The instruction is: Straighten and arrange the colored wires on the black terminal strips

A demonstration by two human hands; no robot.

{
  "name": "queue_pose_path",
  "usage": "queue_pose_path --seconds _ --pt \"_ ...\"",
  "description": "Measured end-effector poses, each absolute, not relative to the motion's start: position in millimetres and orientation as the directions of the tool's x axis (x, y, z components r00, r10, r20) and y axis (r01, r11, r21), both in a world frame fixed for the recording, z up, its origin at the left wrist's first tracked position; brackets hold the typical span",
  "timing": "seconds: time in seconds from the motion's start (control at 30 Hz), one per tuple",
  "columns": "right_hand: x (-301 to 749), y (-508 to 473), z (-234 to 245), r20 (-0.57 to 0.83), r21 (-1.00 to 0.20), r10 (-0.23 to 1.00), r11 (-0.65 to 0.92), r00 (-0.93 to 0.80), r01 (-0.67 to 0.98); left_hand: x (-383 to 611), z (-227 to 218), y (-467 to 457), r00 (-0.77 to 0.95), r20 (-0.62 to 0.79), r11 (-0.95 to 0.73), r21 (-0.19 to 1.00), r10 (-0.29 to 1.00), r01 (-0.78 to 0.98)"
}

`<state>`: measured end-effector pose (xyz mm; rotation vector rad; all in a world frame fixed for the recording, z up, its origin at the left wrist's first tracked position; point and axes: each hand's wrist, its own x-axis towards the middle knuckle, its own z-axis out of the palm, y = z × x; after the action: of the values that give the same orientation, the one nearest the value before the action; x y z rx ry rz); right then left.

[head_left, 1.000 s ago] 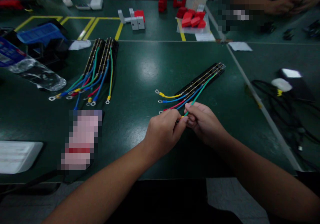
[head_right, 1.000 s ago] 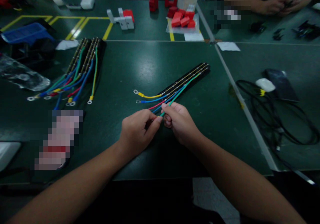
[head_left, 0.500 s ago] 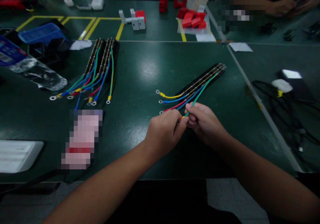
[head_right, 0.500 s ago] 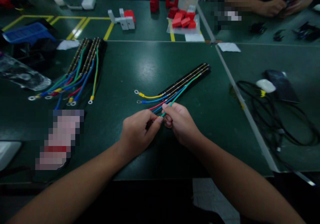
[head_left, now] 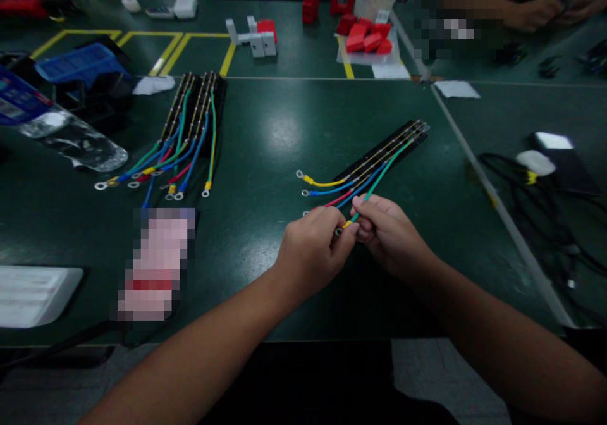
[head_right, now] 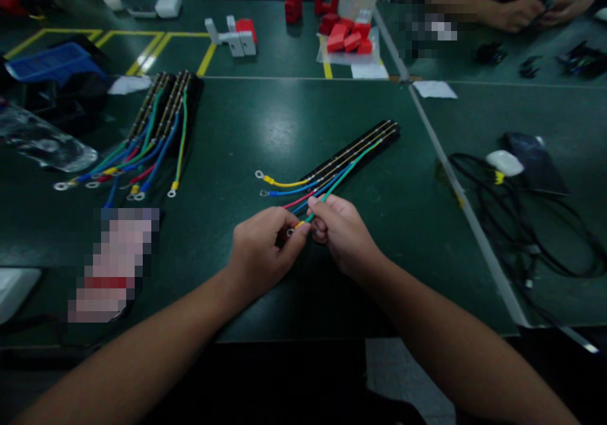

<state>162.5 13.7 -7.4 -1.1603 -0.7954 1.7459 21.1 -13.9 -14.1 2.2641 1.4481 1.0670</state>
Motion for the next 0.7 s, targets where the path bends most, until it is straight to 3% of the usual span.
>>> queue_pose_path --seconds 0.7 --pt "162.8 13.9 -7.6 -0.379 -0.850 0.904 -0.424 -0.196 -0.314 21.6 -13.4 -13.9 0.274 0.414 -0.475 0.533 0.868 0.700"
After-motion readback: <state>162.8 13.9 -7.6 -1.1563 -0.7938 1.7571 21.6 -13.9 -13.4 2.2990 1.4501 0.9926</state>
